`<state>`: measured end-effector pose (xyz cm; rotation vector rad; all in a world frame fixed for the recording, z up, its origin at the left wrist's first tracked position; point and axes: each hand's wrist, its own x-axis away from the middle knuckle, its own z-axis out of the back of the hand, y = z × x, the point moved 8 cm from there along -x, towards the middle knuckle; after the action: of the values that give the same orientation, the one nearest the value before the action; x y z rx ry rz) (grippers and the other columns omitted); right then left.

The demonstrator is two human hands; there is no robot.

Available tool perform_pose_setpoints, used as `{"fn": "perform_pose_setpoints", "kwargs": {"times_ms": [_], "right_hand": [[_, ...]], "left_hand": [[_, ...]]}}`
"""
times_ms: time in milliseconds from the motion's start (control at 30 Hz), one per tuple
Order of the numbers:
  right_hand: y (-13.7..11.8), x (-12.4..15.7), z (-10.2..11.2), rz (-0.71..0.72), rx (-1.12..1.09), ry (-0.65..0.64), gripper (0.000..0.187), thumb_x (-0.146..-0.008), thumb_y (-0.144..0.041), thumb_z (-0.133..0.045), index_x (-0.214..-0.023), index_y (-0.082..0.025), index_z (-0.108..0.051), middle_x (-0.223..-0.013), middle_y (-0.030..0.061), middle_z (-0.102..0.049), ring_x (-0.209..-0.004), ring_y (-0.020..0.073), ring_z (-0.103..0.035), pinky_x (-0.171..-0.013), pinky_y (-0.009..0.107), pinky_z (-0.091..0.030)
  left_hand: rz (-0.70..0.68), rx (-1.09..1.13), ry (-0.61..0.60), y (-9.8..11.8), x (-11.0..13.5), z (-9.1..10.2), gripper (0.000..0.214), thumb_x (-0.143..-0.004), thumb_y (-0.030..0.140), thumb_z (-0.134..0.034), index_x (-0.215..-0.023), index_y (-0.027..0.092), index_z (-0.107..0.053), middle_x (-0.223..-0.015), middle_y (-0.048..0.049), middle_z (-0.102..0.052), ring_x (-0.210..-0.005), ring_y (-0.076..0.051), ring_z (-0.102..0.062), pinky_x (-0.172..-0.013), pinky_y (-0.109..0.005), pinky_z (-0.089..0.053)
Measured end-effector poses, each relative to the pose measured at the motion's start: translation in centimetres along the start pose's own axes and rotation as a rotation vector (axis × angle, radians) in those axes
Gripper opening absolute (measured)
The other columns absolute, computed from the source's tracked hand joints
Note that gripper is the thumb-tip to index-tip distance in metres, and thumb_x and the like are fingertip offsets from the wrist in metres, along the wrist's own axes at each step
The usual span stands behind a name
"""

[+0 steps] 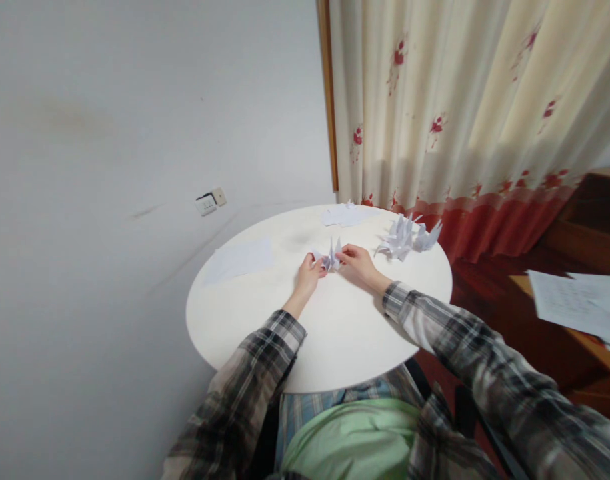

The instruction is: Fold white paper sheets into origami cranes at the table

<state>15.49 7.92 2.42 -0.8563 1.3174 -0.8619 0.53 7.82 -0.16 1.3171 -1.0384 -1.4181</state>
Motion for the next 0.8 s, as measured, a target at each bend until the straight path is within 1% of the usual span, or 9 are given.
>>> {"fn": "perform_pose_setpoints", "kwargs": {"times_ms": [133,267,500,633,800], "right_hand": [[0.3,0.0,-0.3,-0.022,-0.023,-0.016,0.020,-0.062,-0.035,-0.062,-0.065,-0.015,-0.057,-0.059,-0.0010,-0.057,-0.054,0.0102,-0.050,-0.054,0.023,-0.040],[0.8,0.1,-0.8,-0.061,-0.047,-0.070,0.020,-0.061,-0.034,-0.063,-0.067,-0.015,-0.057,-0.058,-0.0018,-0.057,-0.053,0.0099,-0.050,-0.054,0.022,-0.040],[1.9,0.1,-1.2,-0.101,-0.015,-0.132,0.019,-0.062,-0.032,-0.061,-0.068,-0.015,-0.057,-0.059,-0.0017,-0.058,-0.054,0.0098,-0.051,-0.053,0.022,-0.041],[2.2,0.0,-1.3,-0.104,-0.007,-0.144,0.017,-0.061,-0.031,-0.060,-0.068,-0.016,-0.056,-0.061,-0.0017,-0.058,-0.055,0.0100,-0.052,-0.053,0.022,-0.041],[2.2,0.0,-1.3,-0.094,-0.011,-0.155,0.018,-0.061,-0.030,-0.060,-0.070,-0.016,-0.056,-0.061,-0.0021,-0.057,-0.054,0.0096,-0.051,-0.053,0.022,-0.041]], "left_hand": [[-0.032,-0.026,0.005,0.1,0.0,0.1,0.012,-0.075,0.028,-0.051,-0.080,0.018,-0.047,-0.086,-0.0016,-0.055,-0.067,-0.010,-0.057,-0.054,-0.022,-0.050],[-0.060,-0.042,0.007,0.1,0.0,0.2,0.013,-0.074,0.028,-0.052,-0.079,0.018,-0.047,-0.088,-0.0016,-0.053,-0.067,-0.010,-0.056,-0.054,-0.023,-0.051],[-0.070,-0.056,-0.018,0.2,0.2,0.0,0.012,-0.072,0.024,-0.054,-0.081,0.017,-0.050,-0.086,-0.0016,-0.054,-0.067,-0.010,-0.055,-0.053,-0.021,-0.051],[-0.068,-0.071,-0.036,0.4,0.3,-0.2,0.013,-0.072,0.023,-0.054,-0.083,0.016,-0.053,-0.084,-0.0021,-0.056,-0.068,-0.011,-0.056,-0.055,-0.021,-0.051],[-0.069,-0.092,-0.025,0.5,0.3,-0.1,0.011,-0.070,0.022,-0.054,-0.080,0.016,-0.054,-0.079,-0.0010,-0.057,-0.067,-0.012,-0.056,-0.055,-0.024,-0.051]]}}
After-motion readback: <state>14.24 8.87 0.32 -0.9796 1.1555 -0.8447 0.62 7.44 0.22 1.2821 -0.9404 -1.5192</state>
